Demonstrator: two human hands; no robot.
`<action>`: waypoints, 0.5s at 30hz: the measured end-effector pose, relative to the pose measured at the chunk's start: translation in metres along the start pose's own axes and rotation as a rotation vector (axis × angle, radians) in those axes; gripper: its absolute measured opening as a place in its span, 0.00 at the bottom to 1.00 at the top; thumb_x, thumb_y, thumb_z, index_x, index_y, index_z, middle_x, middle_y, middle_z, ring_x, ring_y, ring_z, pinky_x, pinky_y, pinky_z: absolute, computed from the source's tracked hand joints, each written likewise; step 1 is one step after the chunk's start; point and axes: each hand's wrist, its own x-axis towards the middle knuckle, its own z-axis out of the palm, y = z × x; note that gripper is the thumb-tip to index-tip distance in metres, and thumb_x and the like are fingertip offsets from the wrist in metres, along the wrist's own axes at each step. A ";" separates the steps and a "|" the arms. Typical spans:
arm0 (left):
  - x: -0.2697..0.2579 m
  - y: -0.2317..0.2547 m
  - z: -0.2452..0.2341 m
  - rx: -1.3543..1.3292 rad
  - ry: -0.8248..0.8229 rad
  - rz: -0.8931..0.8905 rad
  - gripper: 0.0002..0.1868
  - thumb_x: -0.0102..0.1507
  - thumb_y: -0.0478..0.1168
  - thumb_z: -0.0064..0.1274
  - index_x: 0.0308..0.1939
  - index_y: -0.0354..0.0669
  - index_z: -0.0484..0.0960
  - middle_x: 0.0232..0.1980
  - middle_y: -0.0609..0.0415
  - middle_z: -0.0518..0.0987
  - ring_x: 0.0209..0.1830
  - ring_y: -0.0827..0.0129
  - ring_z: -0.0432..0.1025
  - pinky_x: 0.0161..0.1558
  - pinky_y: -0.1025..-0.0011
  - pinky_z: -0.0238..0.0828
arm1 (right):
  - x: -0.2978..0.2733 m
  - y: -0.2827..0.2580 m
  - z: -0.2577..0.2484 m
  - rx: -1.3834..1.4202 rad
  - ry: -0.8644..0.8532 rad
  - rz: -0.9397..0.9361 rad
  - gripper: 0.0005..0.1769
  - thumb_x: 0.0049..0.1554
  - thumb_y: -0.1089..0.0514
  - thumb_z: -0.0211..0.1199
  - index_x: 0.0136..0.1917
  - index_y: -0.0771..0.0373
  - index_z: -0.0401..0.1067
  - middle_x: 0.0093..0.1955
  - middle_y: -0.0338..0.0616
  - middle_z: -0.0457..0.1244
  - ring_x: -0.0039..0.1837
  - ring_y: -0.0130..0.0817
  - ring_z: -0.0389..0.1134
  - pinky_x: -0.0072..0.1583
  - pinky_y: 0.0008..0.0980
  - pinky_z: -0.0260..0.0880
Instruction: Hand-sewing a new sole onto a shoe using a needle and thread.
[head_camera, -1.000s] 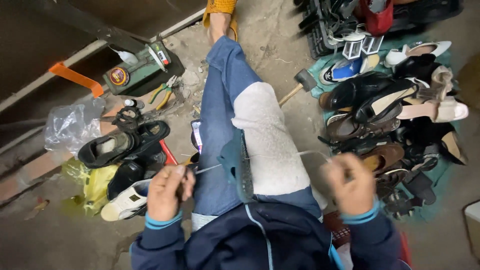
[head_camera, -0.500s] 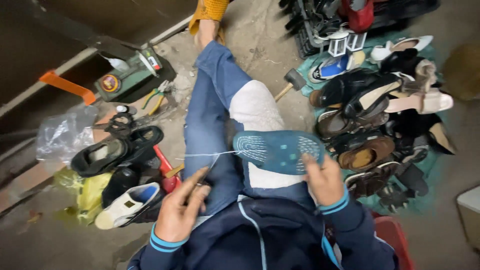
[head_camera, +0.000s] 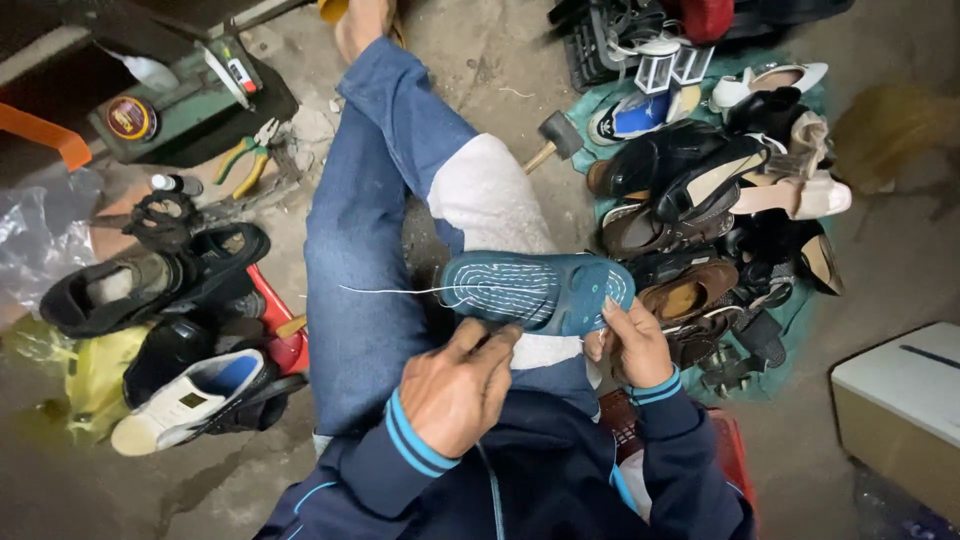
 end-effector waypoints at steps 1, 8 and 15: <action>0.003 0.000 0.004 -0.004 0.000 -0.007 0.18 0.67 0.44 0.48 0.60 0.53 0.82 0.45 0.54 0.75 0.24 0.47 0.76 0.17 0.49 0.71 | 0.002 0.000 0.000 -0.004 -0.002 0.007 0.13 0.67 0.53 0.55 0.42 0.59 0.60 0.30 0.43 0.56 0.26 0.38 0.62 0.33 0.32 0.65; 0.016 0.000 0.021 0.085 0.027 0.062 0.20 0.66 0.43 0.50 0.61 0.46 0.80 0.47 0.47 0.75 0.21 0.47 0.74 0.17 0.51 0.69 | 0.006 0.015 -0.008 0.064 0.050 0.027 0.12 0.66 0.53 0.56 0.54 0.64 0.65 0.28 0.50 0.60 0.26 0.39 0.62 0.33 0.36 0.67; 0.019 -0.003 0.024 0.084 -0.008 0.041 0.22 0.65 0.44 0.50 0.63 0.46 0.78 0.47 0.47 0.74 0.22 0.45 0.73 0.16 0.48 0.69 | 0.008 0.018 -0.006 0.066 0.088 0.026 0.11 0.67 0.53 0.55 0.53 0.63 0.64 0.23 0.53 0.59 0.24 0.42 0.61 0.32 0.37 0.65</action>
